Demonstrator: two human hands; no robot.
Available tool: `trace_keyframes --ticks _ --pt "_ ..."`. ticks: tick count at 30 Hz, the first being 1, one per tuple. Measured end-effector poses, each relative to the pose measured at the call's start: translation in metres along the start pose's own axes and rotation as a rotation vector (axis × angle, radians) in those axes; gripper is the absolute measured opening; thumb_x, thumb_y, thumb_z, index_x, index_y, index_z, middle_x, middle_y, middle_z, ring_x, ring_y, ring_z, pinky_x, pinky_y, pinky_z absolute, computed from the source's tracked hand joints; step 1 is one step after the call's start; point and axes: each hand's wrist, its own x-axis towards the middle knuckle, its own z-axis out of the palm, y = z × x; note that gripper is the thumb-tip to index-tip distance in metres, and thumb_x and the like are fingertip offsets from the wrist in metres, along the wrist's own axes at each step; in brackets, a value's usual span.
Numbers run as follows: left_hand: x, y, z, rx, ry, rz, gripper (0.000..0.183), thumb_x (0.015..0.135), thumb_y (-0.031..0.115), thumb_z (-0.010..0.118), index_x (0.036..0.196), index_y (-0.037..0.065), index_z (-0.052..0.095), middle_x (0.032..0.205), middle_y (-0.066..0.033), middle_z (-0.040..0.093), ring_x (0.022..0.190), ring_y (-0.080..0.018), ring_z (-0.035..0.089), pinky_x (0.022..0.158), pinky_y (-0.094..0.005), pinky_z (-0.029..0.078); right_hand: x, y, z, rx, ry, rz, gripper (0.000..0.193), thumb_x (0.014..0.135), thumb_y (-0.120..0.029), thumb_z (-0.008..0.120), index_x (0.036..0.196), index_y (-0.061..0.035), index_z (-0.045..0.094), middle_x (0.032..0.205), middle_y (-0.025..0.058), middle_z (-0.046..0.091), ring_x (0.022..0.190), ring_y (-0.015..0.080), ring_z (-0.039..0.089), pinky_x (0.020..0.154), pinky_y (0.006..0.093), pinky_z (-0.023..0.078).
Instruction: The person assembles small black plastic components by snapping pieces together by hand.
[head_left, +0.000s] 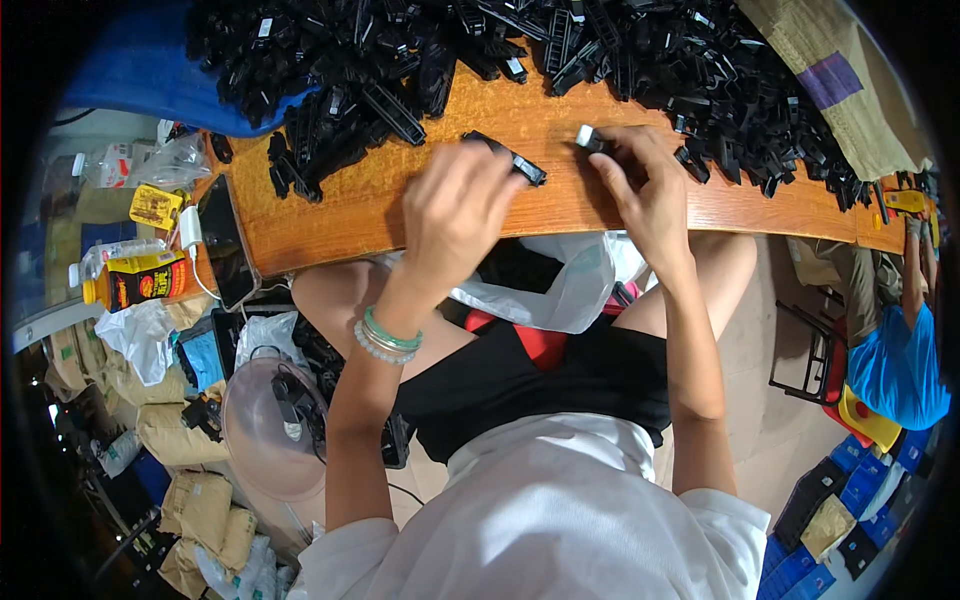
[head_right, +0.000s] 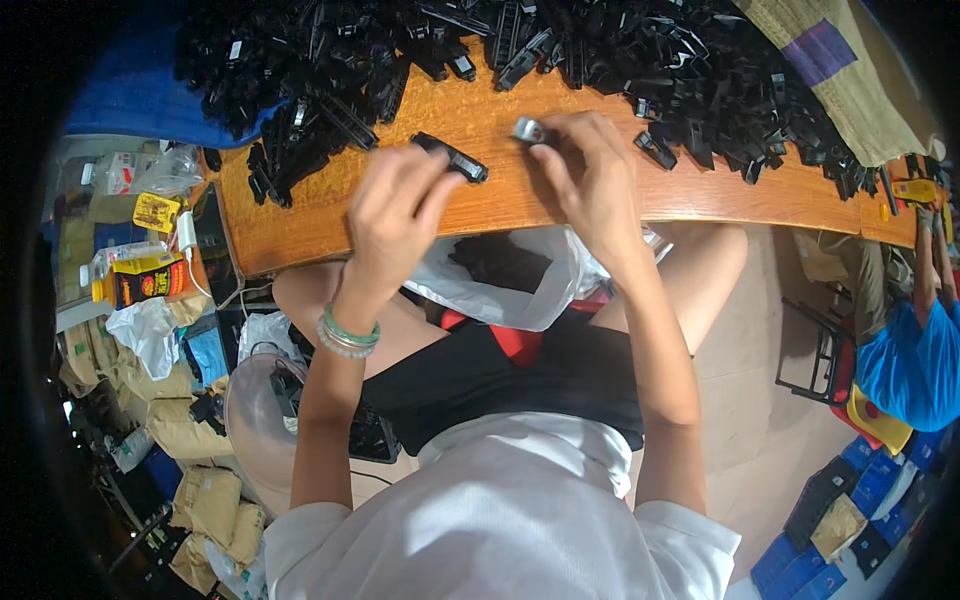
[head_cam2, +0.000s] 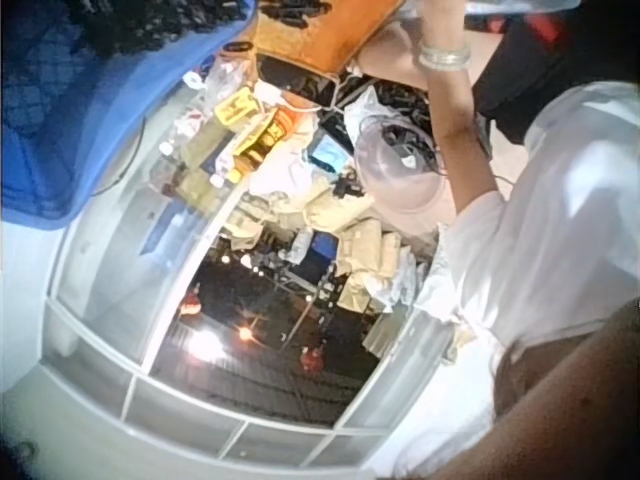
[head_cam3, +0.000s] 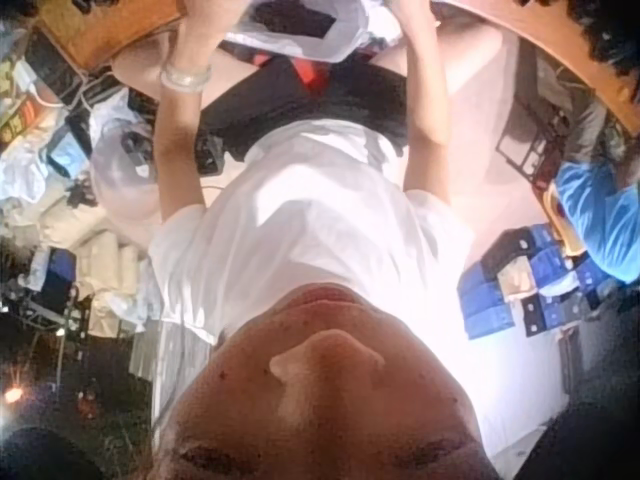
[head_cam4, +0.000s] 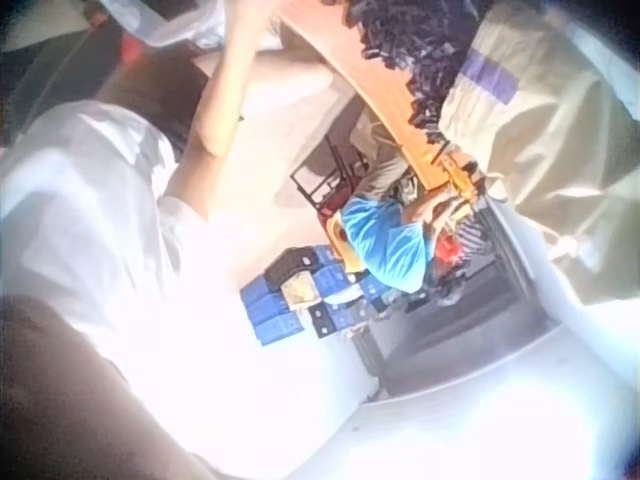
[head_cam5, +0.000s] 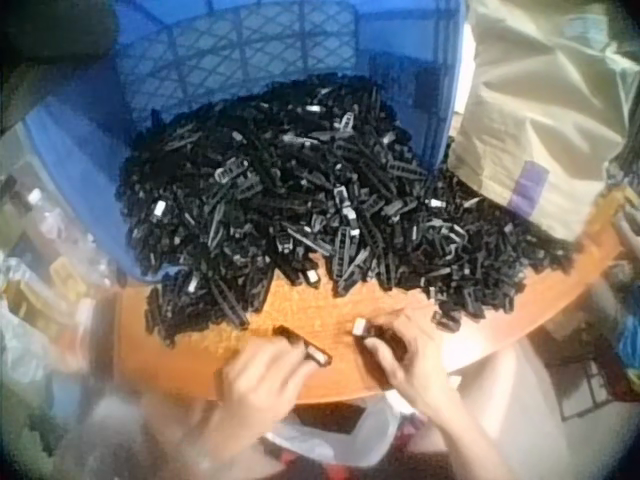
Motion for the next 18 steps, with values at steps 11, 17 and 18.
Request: trace_keyframes --ticks 11,17,18 --pt "0.009 -0.013 -0.008 -0.227 -0.168 -0.399 0.027 0.076 0.002 0.073 0.101 -0.006 0.067 0.097 -0.0144 0.061 0.087 -0.0271 0.058 0.076 -0.0355 0.048 -0.008 -0.035 0.019 0.179 -0.113 0.135 0.024 0.073 -0.004 0.075 0.097 0.0029 0.071 0.085 0.0115 0.061 0.083 0.0266 0.056 0.076 0.0343 0.045" --pt "0.013 -0.019 -0.01 -0.244 -0.19 -0.275 0.028 0.076 0.008 0.073 0.1 -0.006 0.067 0.094 -0.0126 0.059 0.089 -0.029 0.058 0.073 -0.0362 0.049 -0.011 -0.03 0.021 0.148 -0.07 0.045 0.025 0.073 -0.005 0.075 0.096 0.0031 0.07 0.089 0.012 0.06 0.087 0.0275 0.055 0.078 0.0359 0.045" --pt "0.013 -0.02 -0.012 -0.239 -0.159 -0.291 0.029 0.076 0.011 0.073 0.1 -0.004 0.066 0.094 -0.0119 0.059 0.088 -0.0287 0.058 0.073 -0.0368 0.049 -0.022 -0.034 0.012 0.239 -0.17 0.061 0.026 0.073 -0.005 0.075 0.097 0.0033 0.07 0.09 0.0122 0.06 0.087 0.0279 0.056 0.077 0.0363 0.045"
